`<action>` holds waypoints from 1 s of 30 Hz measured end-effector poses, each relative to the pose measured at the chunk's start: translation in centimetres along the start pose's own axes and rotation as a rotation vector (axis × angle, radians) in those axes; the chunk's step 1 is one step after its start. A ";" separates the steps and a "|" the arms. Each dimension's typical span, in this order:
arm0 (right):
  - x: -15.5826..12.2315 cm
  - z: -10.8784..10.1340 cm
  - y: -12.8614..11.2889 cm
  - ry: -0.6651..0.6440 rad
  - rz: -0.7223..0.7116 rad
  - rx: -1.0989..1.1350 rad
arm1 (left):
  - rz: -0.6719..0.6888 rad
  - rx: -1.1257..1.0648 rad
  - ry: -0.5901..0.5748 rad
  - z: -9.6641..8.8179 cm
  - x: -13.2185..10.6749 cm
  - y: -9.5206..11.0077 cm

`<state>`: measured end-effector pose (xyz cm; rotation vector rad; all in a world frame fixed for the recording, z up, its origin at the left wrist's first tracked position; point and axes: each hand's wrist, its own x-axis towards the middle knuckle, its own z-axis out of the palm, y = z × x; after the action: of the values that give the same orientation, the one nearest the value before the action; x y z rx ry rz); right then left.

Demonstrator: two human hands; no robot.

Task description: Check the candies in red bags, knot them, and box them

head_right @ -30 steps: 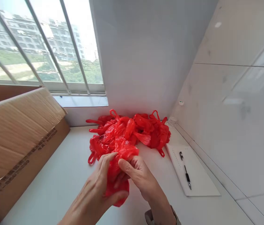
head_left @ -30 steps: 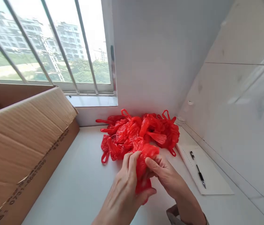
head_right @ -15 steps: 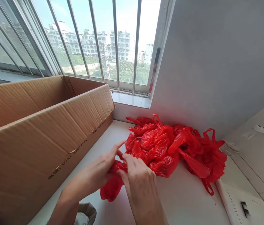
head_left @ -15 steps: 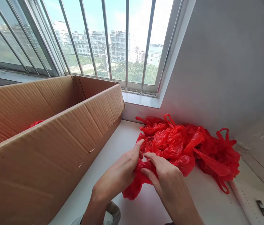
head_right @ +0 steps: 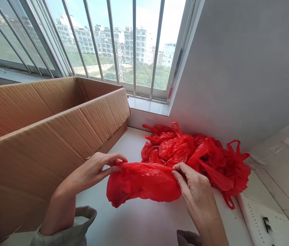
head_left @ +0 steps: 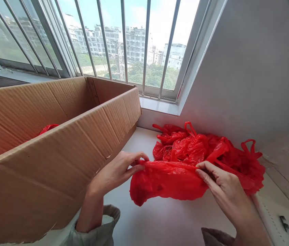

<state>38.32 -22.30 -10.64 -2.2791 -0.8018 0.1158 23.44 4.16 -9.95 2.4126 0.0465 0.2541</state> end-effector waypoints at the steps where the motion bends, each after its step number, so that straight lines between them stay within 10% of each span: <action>1: -0.3 -0.6 0.6 0.004 0.011 -0.030 | 0.008 0.008 0.010 -0.1 0.0 0.0; 7: -1.6 -2.2 1.9 -0.171 -0.124 -0.158 | 0.098 0.025 -0.081 0.8 0.7 0.5; 16: 0.0 5.3 -4.5 -0.411 -0.210 -0.257 | 0.130 0.037 -0.196 2.0 1.4 1.1; 24: 0.5 3.0 -3.2 -0.270 -0.107 0.187 | 0.161 0.004 -0.154 2.7 1.6 1.5; 30: -0.6 -1.4 -0.2 0.130 0.016 0.111 | 0.086 0.006 -0.020 -0.9 -0.1 -0.3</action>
<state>38.15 -23.36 -9.61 -2.1644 -0.6924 0.0194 23.18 4.93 -9.54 2.4258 -0.0655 0.2701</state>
